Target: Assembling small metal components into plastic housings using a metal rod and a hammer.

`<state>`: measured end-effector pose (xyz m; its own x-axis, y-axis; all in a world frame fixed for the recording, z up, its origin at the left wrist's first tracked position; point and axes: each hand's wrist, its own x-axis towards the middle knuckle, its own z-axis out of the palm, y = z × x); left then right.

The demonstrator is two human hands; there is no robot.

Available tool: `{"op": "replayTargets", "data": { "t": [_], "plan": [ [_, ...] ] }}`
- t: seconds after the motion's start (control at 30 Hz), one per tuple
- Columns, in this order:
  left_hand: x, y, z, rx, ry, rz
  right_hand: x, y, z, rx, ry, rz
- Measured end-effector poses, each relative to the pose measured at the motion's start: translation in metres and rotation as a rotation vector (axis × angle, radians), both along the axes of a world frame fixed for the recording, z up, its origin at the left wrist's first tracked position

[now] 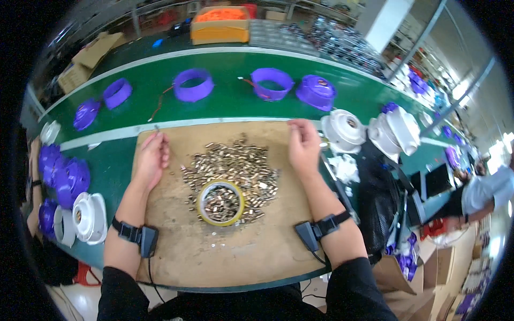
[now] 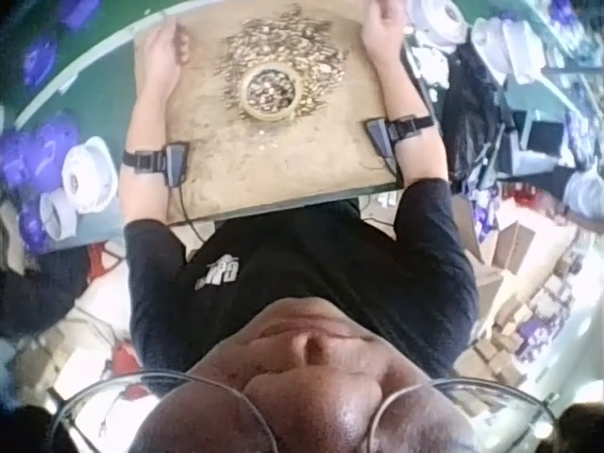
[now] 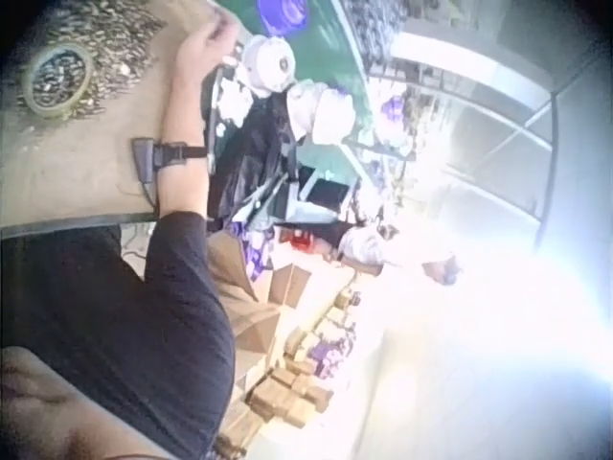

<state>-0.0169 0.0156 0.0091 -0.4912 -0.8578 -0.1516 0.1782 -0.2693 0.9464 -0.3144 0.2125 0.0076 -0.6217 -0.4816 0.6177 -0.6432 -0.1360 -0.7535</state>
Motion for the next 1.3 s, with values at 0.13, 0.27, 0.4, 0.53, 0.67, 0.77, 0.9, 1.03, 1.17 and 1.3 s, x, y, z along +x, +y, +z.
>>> {"op": "replayTargets", "data": {
  "t": [0.13,0.27,0.4,0.53,0.67,0.77,0.9,1.03,1.17,1.3],
  "plan": [
    [-0.001,-0.003,-0.004,0.054,0.067,-0.034,-0.012,0.011,0.002,-0.072,-0.144,0.032],
    [-0.002,-0.005,-0.009,0.049,0.111,-0.023,-0.009,0.008,0.002,-0.129,-0.130,0.103],
    [0.000,-0.012,-0.014,0.086,0.153,0.002,-0.004,0.006,0.008,-0.110,-0.145,0.105],
    [-0.003,-0.013,-0.006,0.113,0.106,-0.019,-0.002,0.005,0.011,-0.096,-0.162,0.079],
    [-0.003,-0.004,-0.004,0.073,0.066,0.002,-0.005,0.004,0.010,-0.106,-0.201,0.106],
    [0.000,-0.001,-0.014,0.031,0.126,0.096,-0.003,0.002,0.009,-0.086,-0.189,0.092],
    [0.003,-0.004,-0.020,0.022,0.170,0.105,-0.007,0.001,0.007,-0.111,-0.192,0.093],
    [0.002,-0.011,-0.029,0.094,0.171,0.169,-0.019,0.000,-0.003,-0.077,-0.198,0.080],
    [-0.004,-0.006,-0.027,0.090,0.300,0.222,-0.032,0.002,-0.015,-0.099,-0.233,0.143],
    [0.006,-0.014,-0.035,-0.076,0.119,0.179,-0.016,-0.002,-0.001,-0.082,-0.302,0.158]
  ]
}}
